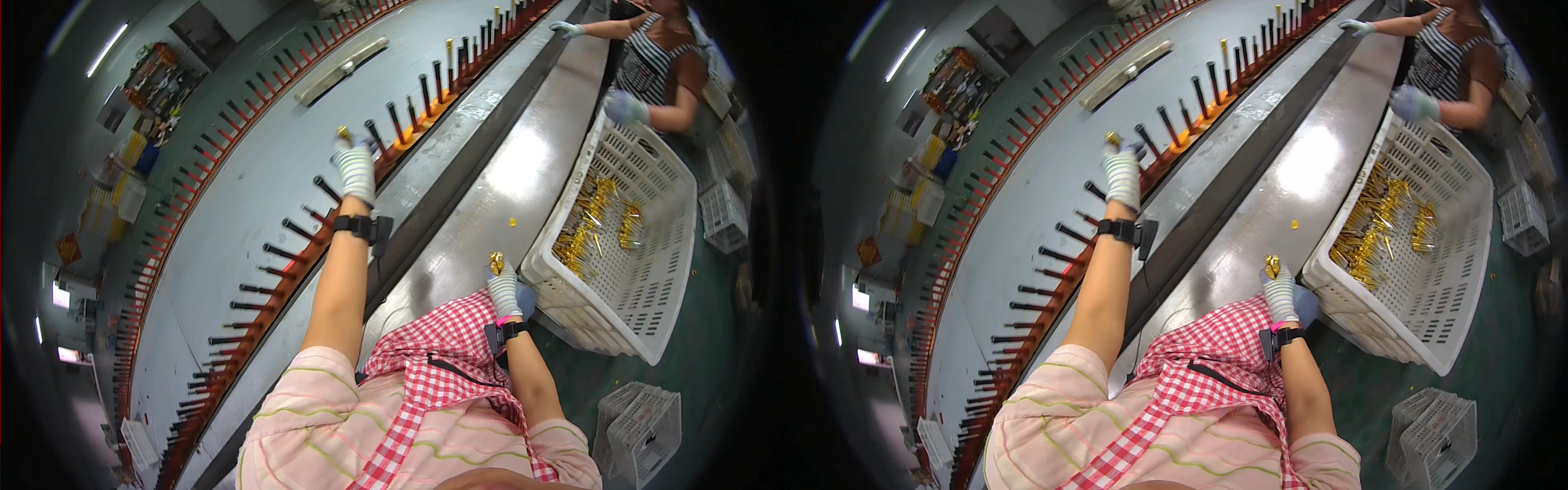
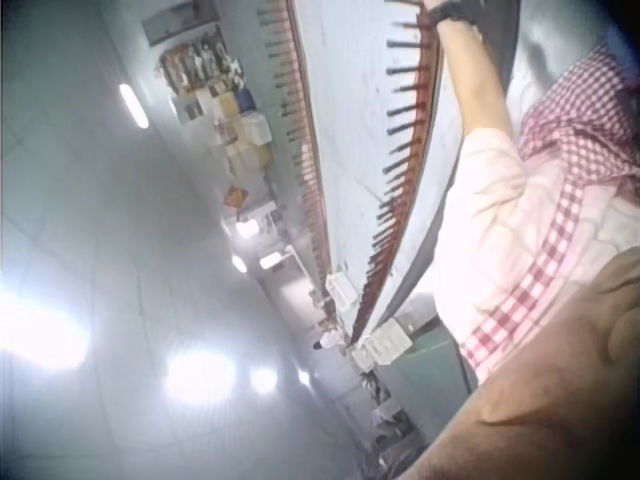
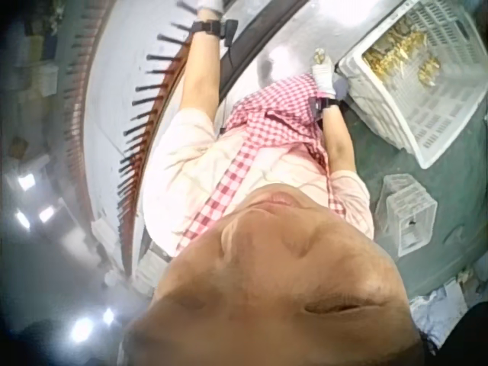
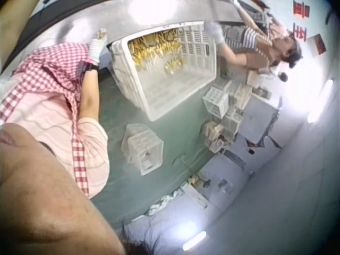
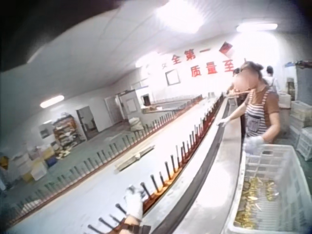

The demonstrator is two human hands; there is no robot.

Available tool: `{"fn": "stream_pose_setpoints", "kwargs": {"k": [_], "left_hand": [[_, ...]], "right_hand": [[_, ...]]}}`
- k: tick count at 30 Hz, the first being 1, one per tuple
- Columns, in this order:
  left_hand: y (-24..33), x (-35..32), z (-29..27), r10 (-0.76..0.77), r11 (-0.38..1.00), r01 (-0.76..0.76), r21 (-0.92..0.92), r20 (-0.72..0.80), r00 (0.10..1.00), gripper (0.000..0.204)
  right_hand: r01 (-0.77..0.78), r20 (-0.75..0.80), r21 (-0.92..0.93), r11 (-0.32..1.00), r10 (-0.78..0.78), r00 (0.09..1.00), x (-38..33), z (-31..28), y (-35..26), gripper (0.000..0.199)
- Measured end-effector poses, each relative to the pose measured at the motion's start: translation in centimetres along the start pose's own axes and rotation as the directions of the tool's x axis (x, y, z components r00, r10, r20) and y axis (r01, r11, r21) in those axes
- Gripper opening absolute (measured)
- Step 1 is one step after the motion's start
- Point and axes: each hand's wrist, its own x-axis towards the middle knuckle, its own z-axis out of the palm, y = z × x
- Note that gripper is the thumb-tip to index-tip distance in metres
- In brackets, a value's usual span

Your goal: Unloading small gold-colored cylindrical parts from a rotating conveyor machine into a plastic crate.

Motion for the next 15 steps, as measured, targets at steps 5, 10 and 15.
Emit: {"fn": "stream_pose_setpoints", "kwargs": {"k": [5, 10, 15], "left_hand": [[5.4, -2.5, -2.5, 0.08, 0.99, -0.088, -0.11, -0.075, 0.994, 0.022], [16.3, -9.4, -0.4, 0.042, 0.999, -0.026, -0.041, 0.466, 0.884, 0.021], [10.6, -18.8, 5.0, 0.15, 0.956, -0.291, -0.042, 0.92, 0.361, 0.026]], "right_hand": [[0.062, -0.155, 0.119, 0.991, -0.044, 0.987, -3.2, -5.9, -6.8, 0.023], [0.17, -0.161, 0.568, 0.805, -0.094, 0.982, -5.6, -14.2, -17.6, 0.015], [0.122, -0.093, 0.699, 0.705, -0.079, 0.993, -6.6, -12.9, -20.9, 0.021]]}}
